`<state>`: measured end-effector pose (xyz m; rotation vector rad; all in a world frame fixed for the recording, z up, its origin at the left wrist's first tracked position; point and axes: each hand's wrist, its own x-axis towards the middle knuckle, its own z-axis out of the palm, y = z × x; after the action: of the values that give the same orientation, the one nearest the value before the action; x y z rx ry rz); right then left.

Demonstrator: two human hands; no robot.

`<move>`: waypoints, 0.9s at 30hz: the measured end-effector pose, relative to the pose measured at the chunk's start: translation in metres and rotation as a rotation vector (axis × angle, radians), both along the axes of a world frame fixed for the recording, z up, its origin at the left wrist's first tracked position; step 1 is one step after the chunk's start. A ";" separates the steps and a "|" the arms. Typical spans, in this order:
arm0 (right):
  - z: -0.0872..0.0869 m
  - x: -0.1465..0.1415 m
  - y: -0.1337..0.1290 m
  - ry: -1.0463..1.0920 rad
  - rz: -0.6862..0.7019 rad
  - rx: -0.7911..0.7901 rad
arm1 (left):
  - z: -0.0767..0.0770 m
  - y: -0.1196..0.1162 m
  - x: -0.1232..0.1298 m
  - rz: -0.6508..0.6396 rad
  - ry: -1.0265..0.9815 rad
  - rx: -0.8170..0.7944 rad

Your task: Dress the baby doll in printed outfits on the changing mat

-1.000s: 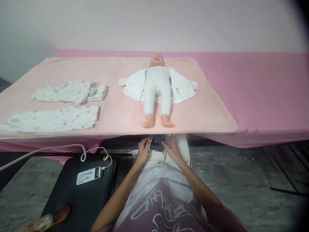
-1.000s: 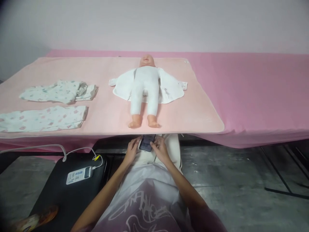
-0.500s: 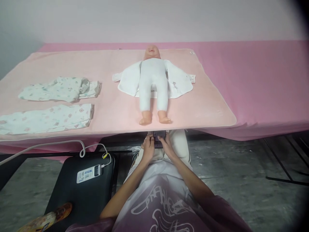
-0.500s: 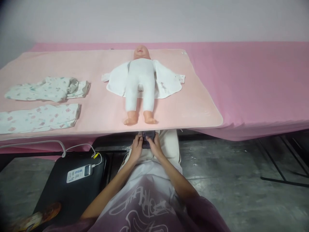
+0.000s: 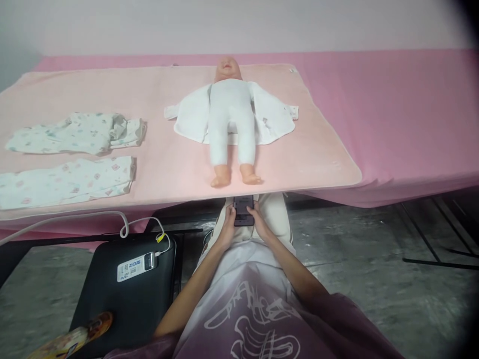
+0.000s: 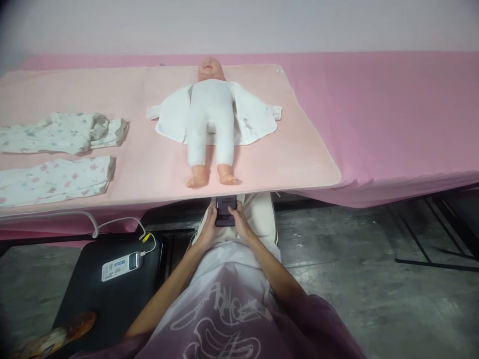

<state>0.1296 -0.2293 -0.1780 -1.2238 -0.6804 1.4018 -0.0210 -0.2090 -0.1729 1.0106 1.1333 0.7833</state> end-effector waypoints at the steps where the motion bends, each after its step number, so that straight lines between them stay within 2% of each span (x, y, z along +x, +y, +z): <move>1: -0.002 0.002 0.001 -0.008 0.005 0.001 | -0.002 0.000 0.001 0.008 -0.089 -0.030; 5: -0.016 0.011 0.006 -0.010 0.043 0.022 | -0.008 0.004 0.001 0.062 -0.349 -0.175; 9: -0.025 0.019 0.008 0.053 0.098 0.057 | -0.012 0.006 -0.003 0.089 -0.495 -0.260; 15: -0.030 0.025 0.007 0.005 0.159 0.114 | -0.018 0.004 -0.009 0.031 -0.500 -0.248; 20: -0.044 0.021 0.007 -0.015 0.149 0.132 | -0.023 0.003 -0.010 0.039 -0.462 -0.233; 27: -0.051 0.019 0.008 -0.039 0.124 0.160 | -0.019 0.004 -0.007 0.060 -0.575 -0.248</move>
<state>0.1482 -0.2211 -0.2292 -1.1006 -0.8907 1.3987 -0.0277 -0.2048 -0.1916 0.4942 0.7377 0.8830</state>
